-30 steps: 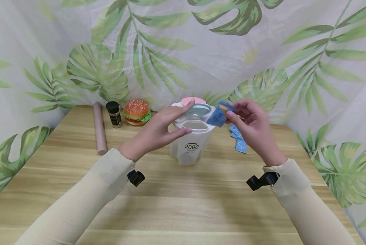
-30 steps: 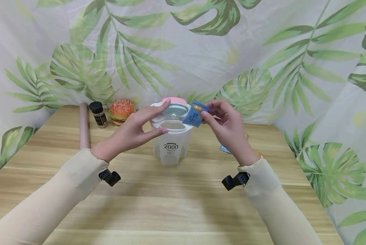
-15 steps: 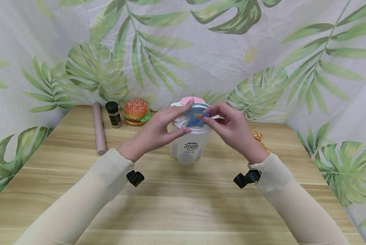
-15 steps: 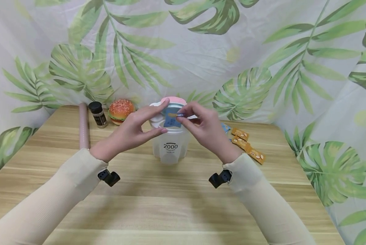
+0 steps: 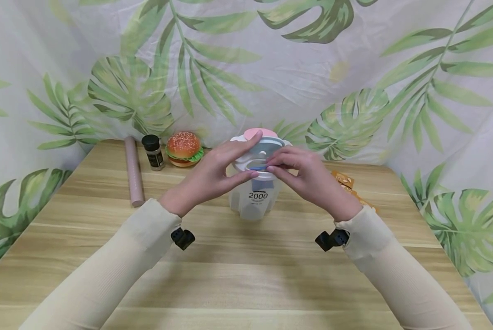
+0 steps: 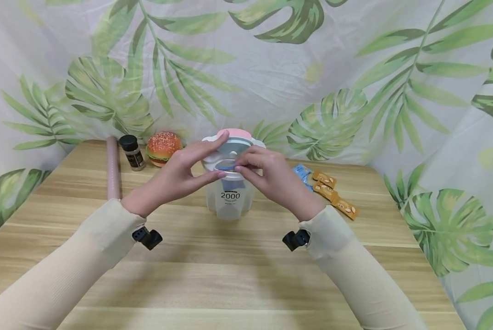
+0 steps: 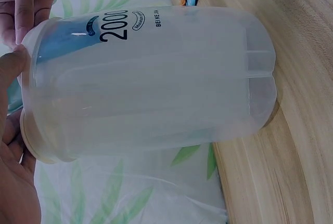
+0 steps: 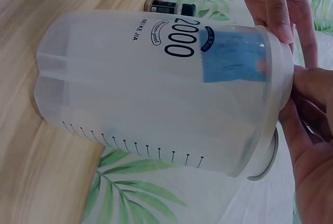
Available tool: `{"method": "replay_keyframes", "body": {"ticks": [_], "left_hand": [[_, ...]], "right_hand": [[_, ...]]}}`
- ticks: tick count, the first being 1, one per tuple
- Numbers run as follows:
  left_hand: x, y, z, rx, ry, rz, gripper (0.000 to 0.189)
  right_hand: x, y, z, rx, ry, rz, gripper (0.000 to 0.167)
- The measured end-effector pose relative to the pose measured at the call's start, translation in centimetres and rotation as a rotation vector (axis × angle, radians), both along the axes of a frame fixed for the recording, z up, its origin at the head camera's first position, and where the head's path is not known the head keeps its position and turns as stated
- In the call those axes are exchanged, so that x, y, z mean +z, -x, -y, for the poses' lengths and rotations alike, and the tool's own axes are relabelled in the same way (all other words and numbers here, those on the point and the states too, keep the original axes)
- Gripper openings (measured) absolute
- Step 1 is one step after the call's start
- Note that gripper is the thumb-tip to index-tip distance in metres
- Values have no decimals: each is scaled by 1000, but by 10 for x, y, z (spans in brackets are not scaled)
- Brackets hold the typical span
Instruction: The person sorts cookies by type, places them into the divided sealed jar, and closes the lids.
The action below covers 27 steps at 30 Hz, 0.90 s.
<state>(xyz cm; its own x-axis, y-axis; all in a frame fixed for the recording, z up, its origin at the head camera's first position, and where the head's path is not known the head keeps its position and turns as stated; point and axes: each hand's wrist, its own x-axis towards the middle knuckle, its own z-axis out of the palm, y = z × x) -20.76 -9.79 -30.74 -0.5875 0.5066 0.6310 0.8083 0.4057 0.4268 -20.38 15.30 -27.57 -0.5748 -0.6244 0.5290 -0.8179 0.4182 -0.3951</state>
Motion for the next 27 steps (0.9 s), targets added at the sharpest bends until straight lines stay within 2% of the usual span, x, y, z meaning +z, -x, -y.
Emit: {"method": "replay_keyframes", "body": {"ticks": [5,12,15,19,24,27], "left_hand": [[1,-2,0,-1,4,6,77],[0,-1,-1,6,5,1,77],[1,-2,-1,3,5,1,77],[1,-2,-1,-3,6,0,77],[1,-2,-1,2,3,1,78],[1,-2,-1,7,1,-4,78]], "right_hand": [[1,1,-2,25,-54,-30,9],[2,0,-3,23,-85,2,12],[2,-1,-4,21,-65,27,13],[0,-1,-9,16,34,114,16],[-6,4,-20,22,255,219,15],[-12,11,-32,-8,383,258,13]]}}
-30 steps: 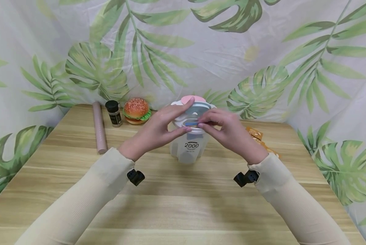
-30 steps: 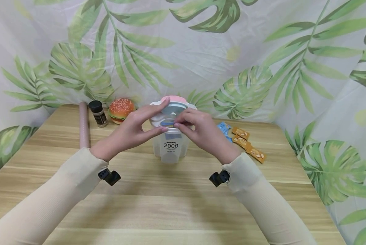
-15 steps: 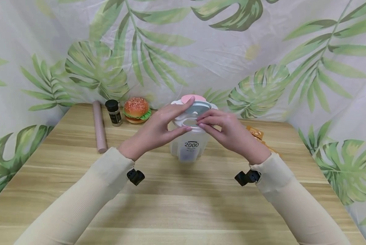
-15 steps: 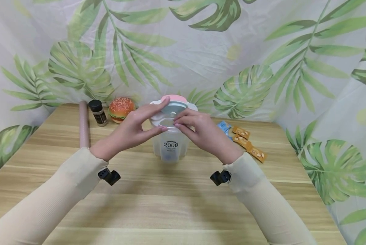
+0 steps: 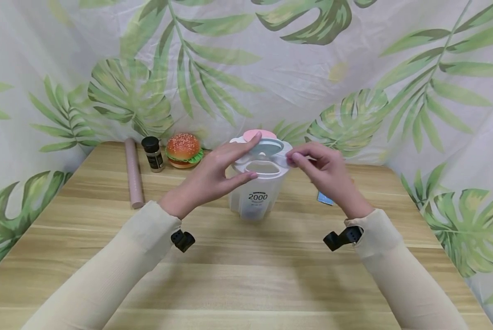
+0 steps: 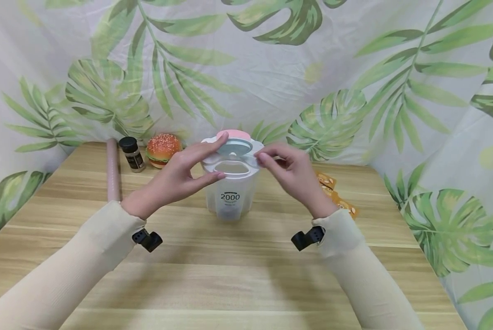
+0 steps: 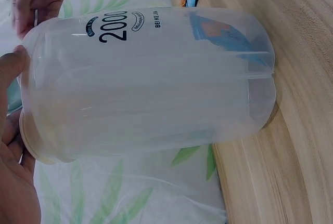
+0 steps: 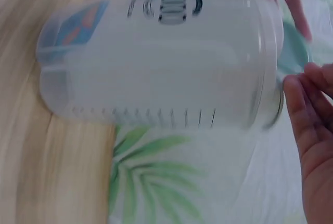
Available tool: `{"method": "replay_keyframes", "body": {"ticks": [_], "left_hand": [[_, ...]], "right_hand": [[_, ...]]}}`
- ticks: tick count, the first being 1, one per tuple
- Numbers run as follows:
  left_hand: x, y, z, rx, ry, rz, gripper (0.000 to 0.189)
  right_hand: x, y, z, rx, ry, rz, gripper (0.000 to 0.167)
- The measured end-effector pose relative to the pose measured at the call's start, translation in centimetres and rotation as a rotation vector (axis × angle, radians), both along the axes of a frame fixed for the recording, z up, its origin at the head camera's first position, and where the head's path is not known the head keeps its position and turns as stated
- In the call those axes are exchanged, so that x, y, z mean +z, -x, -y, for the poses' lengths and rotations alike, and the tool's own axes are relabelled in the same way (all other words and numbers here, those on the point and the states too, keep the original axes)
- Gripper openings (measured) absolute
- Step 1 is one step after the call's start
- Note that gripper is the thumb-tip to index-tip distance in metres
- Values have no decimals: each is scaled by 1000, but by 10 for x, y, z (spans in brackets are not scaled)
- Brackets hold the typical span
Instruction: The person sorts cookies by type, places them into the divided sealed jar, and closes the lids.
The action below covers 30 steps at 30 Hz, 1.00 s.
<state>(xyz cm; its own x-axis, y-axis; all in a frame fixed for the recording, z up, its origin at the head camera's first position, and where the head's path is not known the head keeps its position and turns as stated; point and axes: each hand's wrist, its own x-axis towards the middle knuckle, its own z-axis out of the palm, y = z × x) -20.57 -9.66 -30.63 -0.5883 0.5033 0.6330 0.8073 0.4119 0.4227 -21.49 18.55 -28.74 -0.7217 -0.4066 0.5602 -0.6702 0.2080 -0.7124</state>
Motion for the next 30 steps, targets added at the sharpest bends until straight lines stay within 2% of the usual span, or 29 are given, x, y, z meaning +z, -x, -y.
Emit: {"method": "replay_keyframes", "body": {"ticks": [2,5,10,15,17,20,25,30], "left_hand": [[-1,0,0,3,-1,-6,78],[-1,1,1,4,-2,-10,78],[-3,2,1,3,-7,-6,77],[-3,1,1,4,-6,-9,77],[-3,1,0,6,-7,-10,77],[-3,1,0,6,-10,-8,77],[-3,1,0,-3,-9,-7,76],[-1,1,0,-5,-10,-10,76]], "right_hand": [[-5,6,-10,-57,34,31,14],[-15,14,-27,-178,3,89,19],[-35,25,-55,-364,-174,192,26],[-60,33,-78,-478,-376,304,29],[-71,36,-85,-500,-434,347,31],[-87,41,-91,-499,-506,364,32],[-106,46,-99,-485,-586,333,30],[-117,51,-105,-459,-649,325,40]]}}
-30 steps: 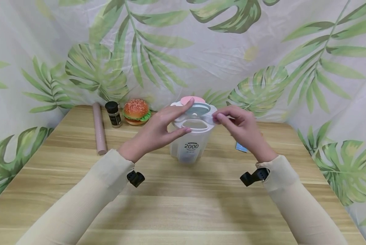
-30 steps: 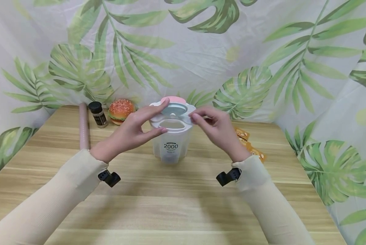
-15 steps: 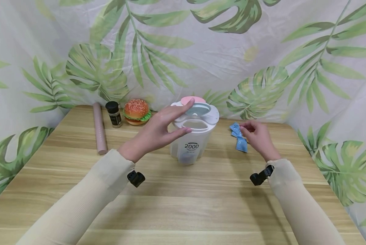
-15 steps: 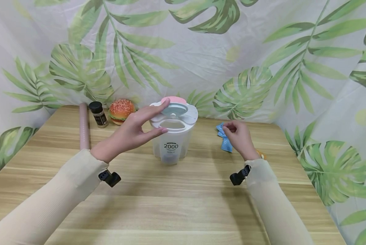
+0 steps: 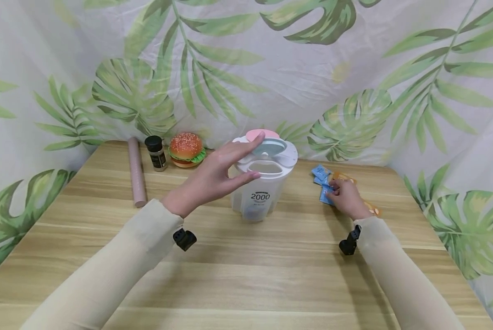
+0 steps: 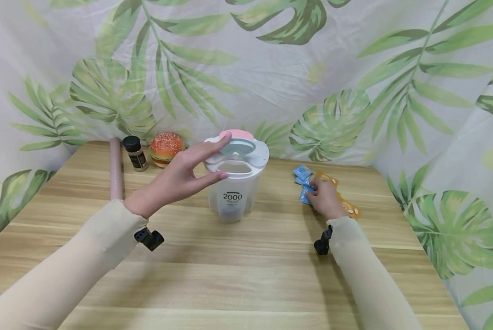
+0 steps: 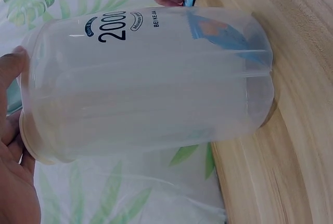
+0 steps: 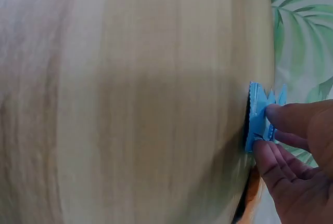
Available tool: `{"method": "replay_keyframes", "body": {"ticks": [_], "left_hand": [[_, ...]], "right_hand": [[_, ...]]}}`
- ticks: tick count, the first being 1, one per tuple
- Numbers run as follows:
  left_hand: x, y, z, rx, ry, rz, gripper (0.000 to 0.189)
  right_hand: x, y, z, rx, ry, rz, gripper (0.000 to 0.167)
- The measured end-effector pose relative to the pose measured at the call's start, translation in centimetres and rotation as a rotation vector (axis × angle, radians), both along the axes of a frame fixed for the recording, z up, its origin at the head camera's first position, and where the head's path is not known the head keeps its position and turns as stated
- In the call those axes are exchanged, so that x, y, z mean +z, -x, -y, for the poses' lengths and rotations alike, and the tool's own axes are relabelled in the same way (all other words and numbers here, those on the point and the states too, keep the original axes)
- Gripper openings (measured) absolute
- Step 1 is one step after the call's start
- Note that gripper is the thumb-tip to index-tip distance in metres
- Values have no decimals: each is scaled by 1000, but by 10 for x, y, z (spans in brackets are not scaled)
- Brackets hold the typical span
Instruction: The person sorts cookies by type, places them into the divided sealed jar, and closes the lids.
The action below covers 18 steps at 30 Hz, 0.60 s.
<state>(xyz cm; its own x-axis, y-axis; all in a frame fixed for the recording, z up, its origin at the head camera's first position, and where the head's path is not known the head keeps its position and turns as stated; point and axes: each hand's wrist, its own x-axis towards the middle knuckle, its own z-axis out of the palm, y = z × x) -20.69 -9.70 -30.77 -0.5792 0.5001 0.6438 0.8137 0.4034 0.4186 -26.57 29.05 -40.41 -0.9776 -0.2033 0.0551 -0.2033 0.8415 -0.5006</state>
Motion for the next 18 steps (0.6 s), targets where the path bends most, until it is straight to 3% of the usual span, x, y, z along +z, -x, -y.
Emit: {"method": "replay_keyframes", "body": {"ticks": [8,12,18], "left_hand": [[0,-1,1,6,-7,3,75],[0,-1,0,1,-7,5,75],[0,-1,0,-2,-2,8,75]], "right_hand": [[-2,3,0,68,-87,-16,37],[-1,3,0,68,-116,-1,47],[0,3,1,65,-107,28,41]]}}
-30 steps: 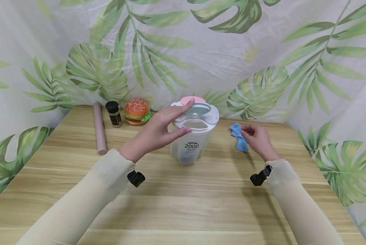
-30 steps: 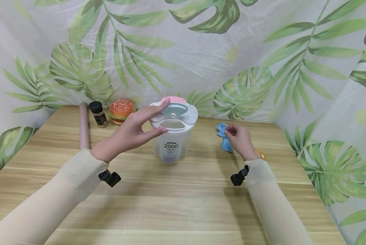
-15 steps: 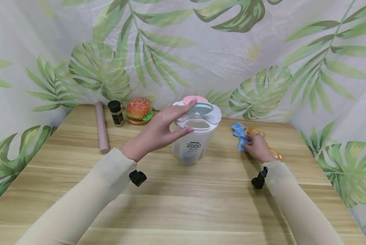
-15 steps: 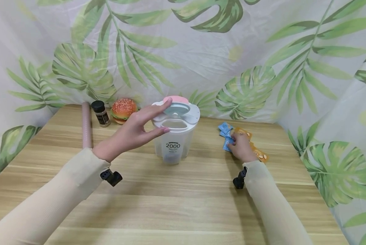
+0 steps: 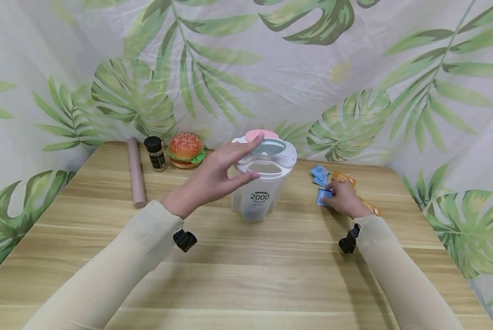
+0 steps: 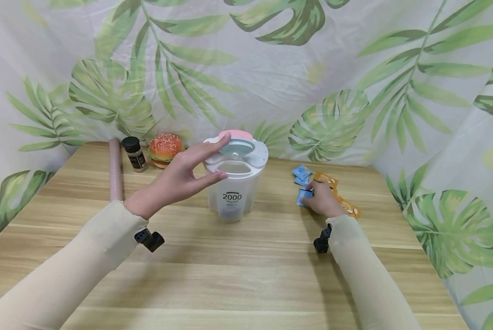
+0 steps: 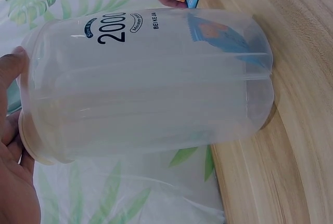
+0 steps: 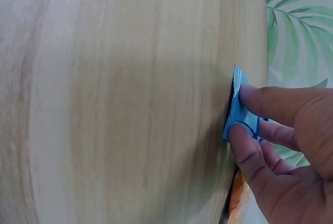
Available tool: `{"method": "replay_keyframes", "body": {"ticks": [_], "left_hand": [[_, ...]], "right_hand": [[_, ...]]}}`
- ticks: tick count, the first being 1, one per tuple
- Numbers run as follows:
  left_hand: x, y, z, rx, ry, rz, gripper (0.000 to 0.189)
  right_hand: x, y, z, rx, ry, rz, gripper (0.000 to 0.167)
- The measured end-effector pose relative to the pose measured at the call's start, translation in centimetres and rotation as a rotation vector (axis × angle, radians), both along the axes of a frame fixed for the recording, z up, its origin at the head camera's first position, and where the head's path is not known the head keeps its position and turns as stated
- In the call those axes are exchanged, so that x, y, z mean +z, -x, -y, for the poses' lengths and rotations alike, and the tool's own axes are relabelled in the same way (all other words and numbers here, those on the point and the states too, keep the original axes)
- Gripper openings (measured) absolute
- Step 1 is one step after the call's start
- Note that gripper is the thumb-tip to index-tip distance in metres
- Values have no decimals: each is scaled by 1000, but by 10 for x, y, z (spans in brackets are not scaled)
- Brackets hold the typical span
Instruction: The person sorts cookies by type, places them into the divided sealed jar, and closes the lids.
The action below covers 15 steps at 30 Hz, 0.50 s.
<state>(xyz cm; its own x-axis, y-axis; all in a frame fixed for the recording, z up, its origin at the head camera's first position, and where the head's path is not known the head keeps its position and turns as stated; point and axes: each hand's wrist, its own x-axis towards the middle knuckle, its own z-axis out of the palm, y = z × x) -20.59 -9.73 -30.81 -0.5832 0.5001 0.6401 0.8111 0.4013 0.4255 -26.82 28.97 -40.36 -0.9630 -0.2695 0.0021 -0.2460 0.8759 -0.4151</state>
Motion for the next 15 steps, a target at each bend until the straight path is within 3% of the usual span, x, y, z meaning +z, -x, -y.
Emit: {"method": "replay_keyframes", "body": {"ticks": [15], "left_hand": [[-1,1,0,4,3,-4,76]], "right_hand": [[4,-4,0,-8,60,113,38]]}}
